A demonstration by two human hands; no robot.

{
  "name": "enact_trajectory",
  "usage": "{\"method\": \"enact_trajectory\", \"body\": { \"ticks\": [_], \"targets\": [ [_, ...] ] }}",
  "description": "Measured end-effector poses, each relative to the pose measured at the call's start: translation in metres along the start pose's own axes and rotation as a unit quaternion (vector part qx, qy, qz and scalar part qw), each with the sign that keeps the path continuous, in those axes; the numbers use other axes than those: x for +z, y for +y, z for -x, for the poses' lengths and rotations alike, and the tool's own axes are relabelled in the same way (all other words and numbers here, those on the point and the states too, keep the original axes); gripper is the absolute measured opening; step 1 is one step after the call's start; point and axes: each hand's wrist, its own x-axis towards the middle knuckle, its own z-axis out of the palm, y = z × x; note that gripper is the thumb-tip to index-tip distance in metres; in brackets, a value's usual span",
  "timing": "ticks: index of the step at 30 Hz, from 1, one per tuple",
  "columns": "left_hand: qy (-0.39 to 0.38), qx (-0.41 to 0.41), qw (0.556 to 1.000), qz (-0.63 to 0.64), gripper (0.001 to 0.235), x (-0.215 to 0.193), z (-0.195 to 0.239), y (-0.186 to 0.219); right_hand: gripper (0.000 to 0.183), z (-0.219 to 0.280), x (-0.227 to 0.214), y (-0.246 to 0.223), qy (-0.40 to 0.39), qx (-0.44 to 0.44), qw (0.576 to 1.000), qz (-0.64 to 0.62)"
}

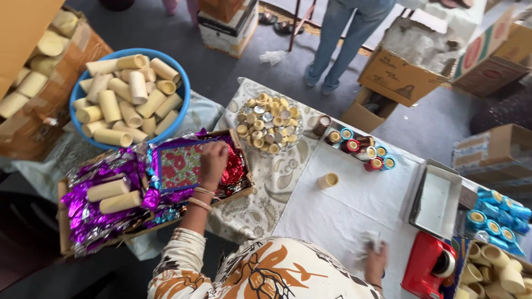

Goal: The person wipes a small cylindrical object with a cloth, then cuts a piece of shiny purple foil using scissors. They wrap the foil around the cylinder, folding and tucking the edges by hand to create a finished wrapped item.

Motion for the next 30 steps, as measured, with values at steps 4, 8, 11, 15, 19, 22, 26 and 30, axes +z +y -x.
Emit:
{"method": "enact_trajectory", "body": {
  "ticks": [4,8,11,15,19,22,26,30],
  "targets": [
    [0.037,-0.035,0.998,-0.028,0.008,-0.049,0.018,-0.054,0.022,-0.021,-0.052,-0.005,0.161,-0.166,0.927,0.296],
    [-0.001,-0.072,0.996,-0.055,0.011,-0.071,0.040,-0.060,0.044,-0.039,-0.075,0.016,0.105,-0.140,0.918,0.357],
    [-0.019,-0.041,0.998,-0.043,0.011,-0.058,0.056,-0.055,0.064,-0.054,-0.068,0.033,0.068,-0.124,0.899,0.414],
    [-0.052,0.003,0.999,-0.015,0.014,-0.036,0.073,-0.018,0.060,-0.037,-0.048,0.002,0.150,-0.081,0.921,0.349],
    [-0.068,0.019,0.997,-0.022,0.015,-0.033,0.091,-0.007,0.046,-0.040,-0.023,-0.025,0.126,-0.132,0.918,0.352],
    [-0.046,-0.008,0.999,-0.024,0.009,-0.046,0.100,-0.030,0.039,-0.038,-0.001,-0.055,0.121,-0.208,0.907,0.345],
    [0.085,-0.131,0.983,-0.100,0.010,-0.096,0.104,-0.075,0.032,-0.016,0.031,-0.116,0.022,-0.290,0.928,0.231],
    [0.145,-0.179,0.960,-0.160,0.016,-0.143,0.112,-0.126,0.030,0.004,0.064,-0.157,-0.057,-0.343,0.923,0.163]
  ]
}}
